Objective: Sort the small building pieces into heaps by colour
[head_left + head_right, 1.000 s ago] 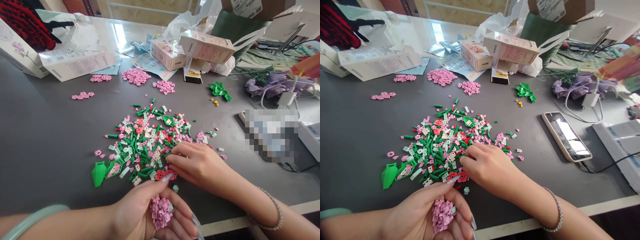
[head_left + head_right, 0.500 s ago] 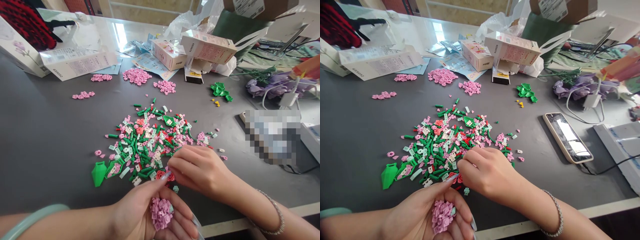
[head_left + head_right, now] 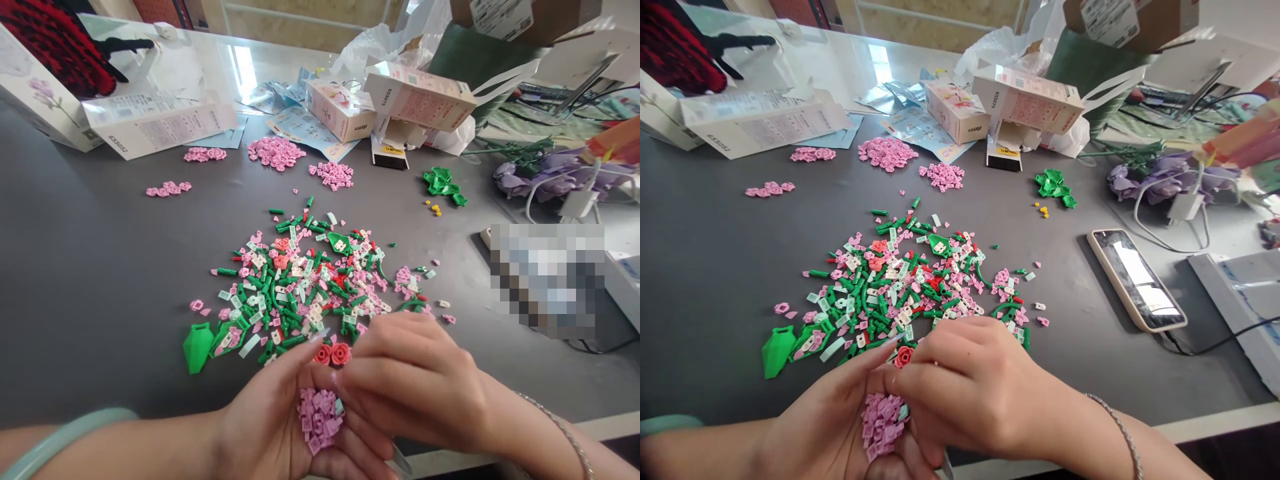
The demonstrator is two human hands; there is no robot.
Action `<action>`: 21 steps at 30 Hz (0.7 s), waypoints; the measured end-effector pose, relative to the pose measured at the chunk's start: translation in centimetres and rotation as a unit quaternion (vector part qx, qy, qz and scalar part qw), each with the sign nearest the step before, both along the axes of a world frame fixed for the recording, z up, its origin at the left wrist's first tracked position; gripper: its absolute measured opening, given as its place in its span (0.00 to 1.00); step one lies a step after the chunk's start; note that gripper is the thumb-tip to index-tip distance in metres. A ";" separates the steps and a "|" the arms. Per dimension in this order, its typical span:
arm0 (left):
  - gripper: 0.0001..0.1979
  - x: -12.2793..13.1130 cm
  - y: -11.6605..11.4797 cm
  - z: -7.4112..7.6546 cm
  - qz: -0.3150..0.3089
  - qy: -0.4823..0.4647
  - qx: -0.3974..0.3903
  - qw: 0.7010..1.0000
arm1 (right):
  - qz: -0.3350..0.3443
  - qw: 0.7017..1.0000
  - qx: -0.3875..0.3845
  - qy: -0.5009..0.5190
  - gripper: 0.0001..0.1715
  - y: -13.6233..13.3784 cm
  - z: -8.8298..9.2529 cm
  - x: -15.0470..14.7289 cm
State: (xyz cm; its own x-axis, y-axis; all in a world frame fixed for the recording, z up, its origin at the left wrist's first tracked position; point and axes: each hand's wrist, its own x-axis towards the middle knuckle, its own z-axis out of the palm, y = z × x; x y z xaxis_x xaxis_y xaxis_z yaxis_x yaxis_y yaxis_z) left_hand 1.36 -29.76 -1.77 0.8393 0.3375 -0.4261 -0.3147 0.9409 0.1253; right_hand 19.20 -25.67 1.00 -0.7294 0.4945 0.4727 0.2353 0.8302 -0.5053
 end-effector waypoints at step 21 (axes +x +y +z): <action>0.26 -0.1 -0.5 0.0 -0.003 0.063 0.012 0.998 | -0.090 0.981 0.045 -0.166 0.08 5.2 -0.5 -2.1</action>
State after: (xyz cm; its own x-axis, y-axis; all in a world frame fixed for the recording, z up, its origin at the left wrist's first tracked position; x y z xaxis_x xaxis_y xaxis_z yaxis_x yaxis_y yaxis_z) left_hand 1.23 -30.29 -1.78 0.7812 0.3446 -0.5205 -0.2903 0.9387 0.1858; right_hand 17.13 -20.43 0.52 -0.7548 0.5969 0.2720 0.5216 0.7977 -0.3027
